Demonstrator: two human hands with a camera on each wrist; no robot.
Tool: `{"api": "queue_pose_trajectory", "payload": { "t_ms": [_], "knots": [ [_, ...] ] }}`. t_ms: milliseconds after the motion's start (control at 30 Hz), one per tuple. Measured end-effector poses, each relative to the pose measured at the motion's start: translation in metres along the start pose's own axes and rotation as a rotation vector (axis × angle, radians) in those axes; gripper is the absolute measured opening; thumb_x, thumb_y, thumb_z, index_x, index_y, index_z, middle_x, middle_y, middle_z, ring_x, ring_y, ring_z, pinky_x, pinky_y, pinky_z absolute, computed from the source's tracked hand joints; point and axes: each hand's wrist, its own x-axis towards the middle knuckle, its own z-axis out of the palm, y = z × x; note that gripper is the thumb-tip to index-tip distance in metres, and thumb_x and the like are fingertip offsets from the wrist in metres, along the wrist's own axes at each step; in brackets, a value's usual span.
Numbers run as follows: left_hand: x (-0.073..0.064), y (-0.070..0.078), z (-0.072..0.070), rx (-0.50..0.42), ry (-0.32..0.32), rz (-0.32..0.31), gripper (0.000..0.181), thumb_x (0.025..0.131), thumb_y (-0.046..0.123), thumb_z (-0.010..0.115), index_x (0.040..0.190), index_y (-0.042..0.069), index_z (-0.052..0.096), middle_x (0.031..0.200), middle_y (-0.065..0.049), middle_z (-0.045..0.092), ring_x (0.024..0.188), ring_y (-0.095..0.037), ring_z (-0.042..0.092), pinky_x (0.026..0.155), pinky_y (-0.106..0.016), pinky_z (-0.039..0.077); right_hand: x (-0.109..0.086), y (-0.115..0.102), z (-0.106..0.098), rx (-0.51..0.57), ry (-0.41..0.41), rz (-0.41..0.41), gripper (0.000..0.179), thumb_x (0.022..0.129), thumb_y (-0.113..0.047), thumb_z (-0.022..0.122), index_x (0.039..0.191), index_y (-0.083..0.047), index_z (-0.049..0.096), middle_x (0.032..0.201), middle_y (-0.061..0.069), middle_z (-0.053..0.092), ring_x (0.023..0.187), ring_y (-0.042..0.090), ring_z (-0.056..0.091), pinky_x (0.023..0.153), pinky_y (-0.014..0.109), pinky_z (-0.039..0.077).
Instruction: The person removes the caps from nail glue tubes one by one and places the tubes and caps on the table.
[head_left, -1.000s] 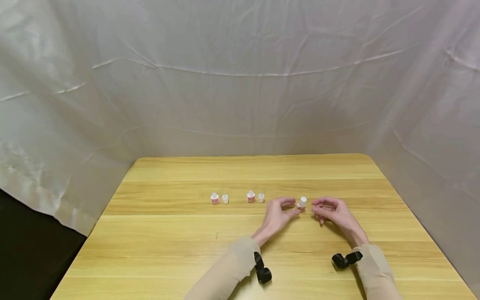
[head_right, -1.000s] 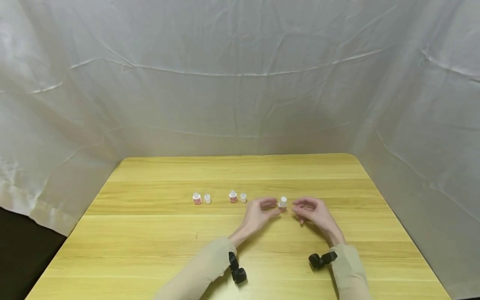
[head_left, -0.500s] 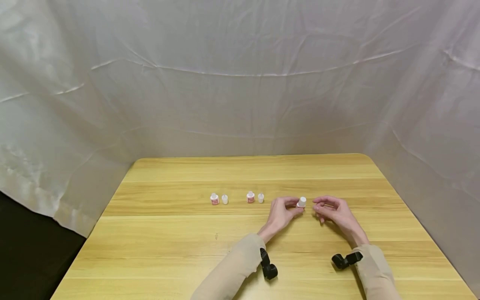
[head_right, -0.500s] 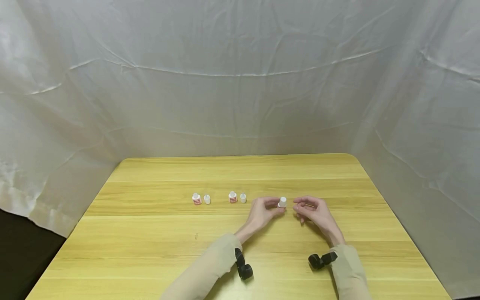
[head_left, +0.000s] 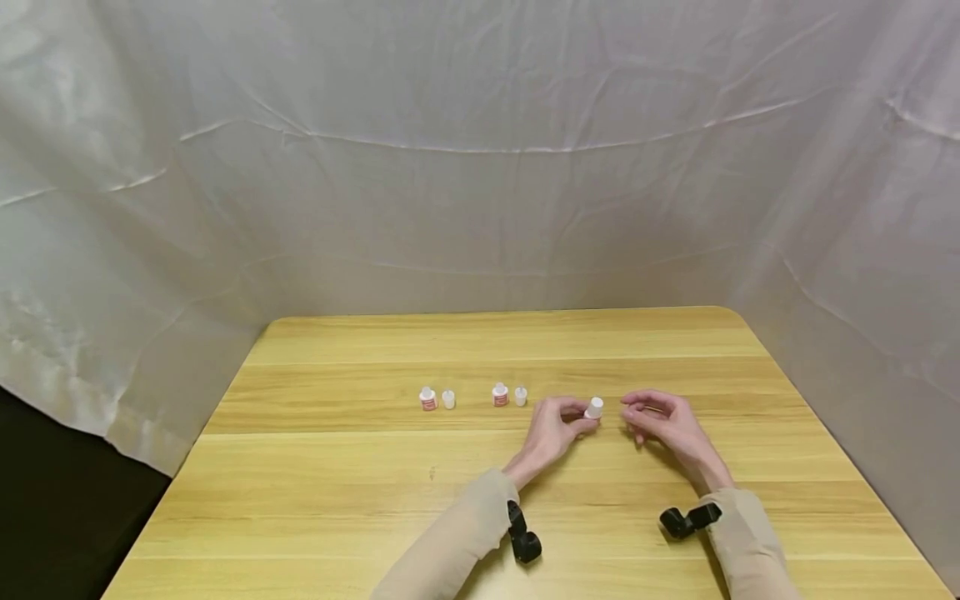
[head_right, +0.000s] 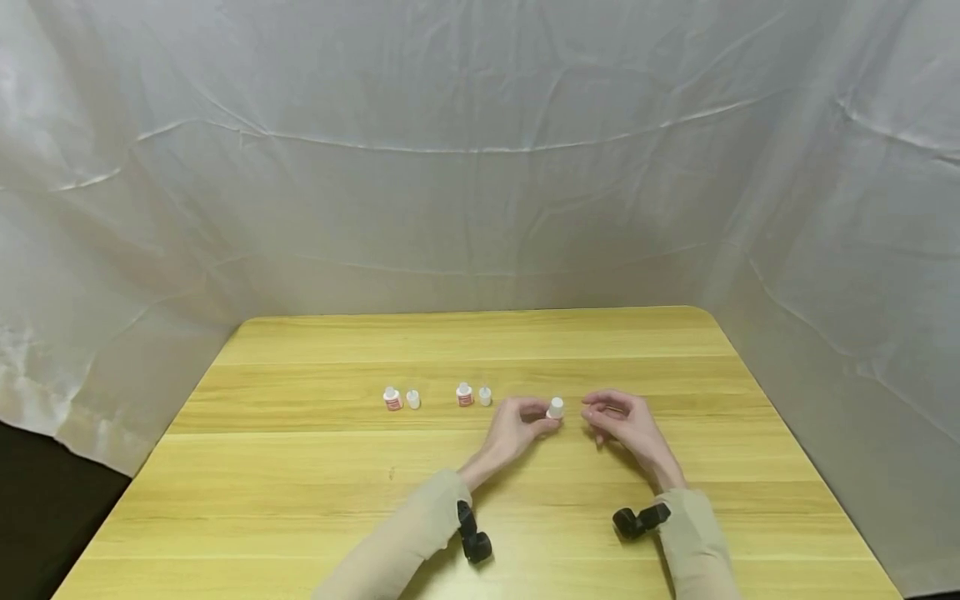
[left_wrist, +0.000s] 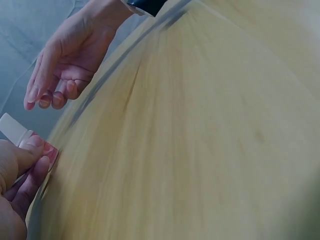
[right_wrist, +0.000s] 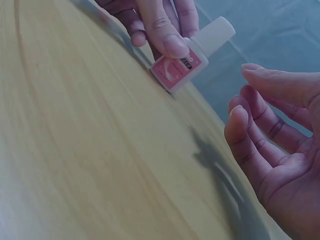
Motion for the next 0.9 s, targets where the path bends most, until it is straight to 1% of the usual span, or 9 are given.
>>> {"api": "queue_pose_trajectory", "payload": {
  "t_ms": [200,400,600,667,767,833,900],
  "knots": [
    [-0.008,-0.003,-0.011,-0.004,-0.011,0.006,0.02,0.086,0.013,0.079,0.105,0.009,0.077,0.103,-0.005,0.079,0.096,-0.009,0.075,0.092,-0.02,0.056,0.001,-0.004,0.009,0.03,-0.008,0.0,0.049,0.095,-0.01,0.069,0.126,0.021,0.048,0.09,0.006,0.07,0.062,0.01,0.063,0.055,0.03,0.059],
    [-0.016,-0.005,-0.021,-0.002,-0.006,-0.003,0.022,0.085,0.015,0.081,0.106,0.008,0.077,0.103,-0.006,0.079,0.095,-0.011,0.075,0.092,-0.023,0.057,0.004,-0.006,0.019,0.005,-0.044,-0.017,0.045,0.095,-0.009,0.069,0.124,0.02,0.05,0.09,0.009,0.07,0.064,0.01,0.063,0.057,0.03,0.059],
    [-0.022,-0.008,-0.031,0.008,-0.012,-0.008,0.022,0.085,0.015,0.081,0.105,0.008,0.077,0.103,-0.007,0.079,0.095,-0.012,0.075,0.09,-0.023,0.058,0.006,-0.008,0.034,-0.016,-0.05,-0.034,0.041,0.094,-0.008,0.069,0.121,0.02,0.054,0.089,0.015,0.07,0.065,0.011,0.064,0.059,0.031,0.06],
    [-0.025,-0.008,-0.035,0.007,-0.014,-0.011,0.022,0.084,0.014,0.081,0.105,0.008,0.077,0.103,-0.008,0.079,0.095,-0.013,0.076,0.089,-0.022,0.058,0.007,-0.01,0.041,-0.028,-0.046,-0.049,0.039,0.094,-0.007,0.069,0.12,0.019,0.056,0.089,0.016,0.071,0.066,0.012,0.065,0.061,0.031,0.061],
    [-0.027,-0.009,-0.041,-0.005,-0.021,-0.007,0.021,0.084,0.012,0.081,0.104,0.007,0.077,0.102,-0.009,0.079,0.094,-0.015,0.076,0.087,-0.021,0.058,0.008,-0.012,0.052,-0.053,-0.024,-0.081,0.035,0.093,-0.006,0.07,0.117,0.017,0.06,0.091,0.012,0.073,0.072,0.013,0.069,0.066,0.031,0.063],
    [-0.029,-0.011,-0.045,-0.007,-0.021,-0.005,0.021,0.083,0.011,0.081,0.103,0.006,0.077,0.102,-0.01,0.079,0.093,-0.017,0.076,0.086,-0.02,0.059,0.009,-0.014,0.059,-0.069,-0.004,-0.104,0.032,0.092,-0.006,0.071,0.115,0.015,0.063,0.095,0.009,0.074,0.077,0.013,0.07,0.071,0.031,0.063],
    [-0.031,-0.012,-0.049,-0.005,-0.025,-0.005,0.021,0.083,0.011,0.081,0.103,0.006,0.077,0.101,-0.011,0.079,0.091,-0.018,0.076,0.083,-0.02,0.059,0.01,-0.015,0.066,-0.087,0.016,-0.12,0.031,0.092,-0.007,0.072,0.115,0.012,0.065,0.1,0.011,0.075,0.083,0.011,0.071,0.075,0.029,0.063]
  ]
}}
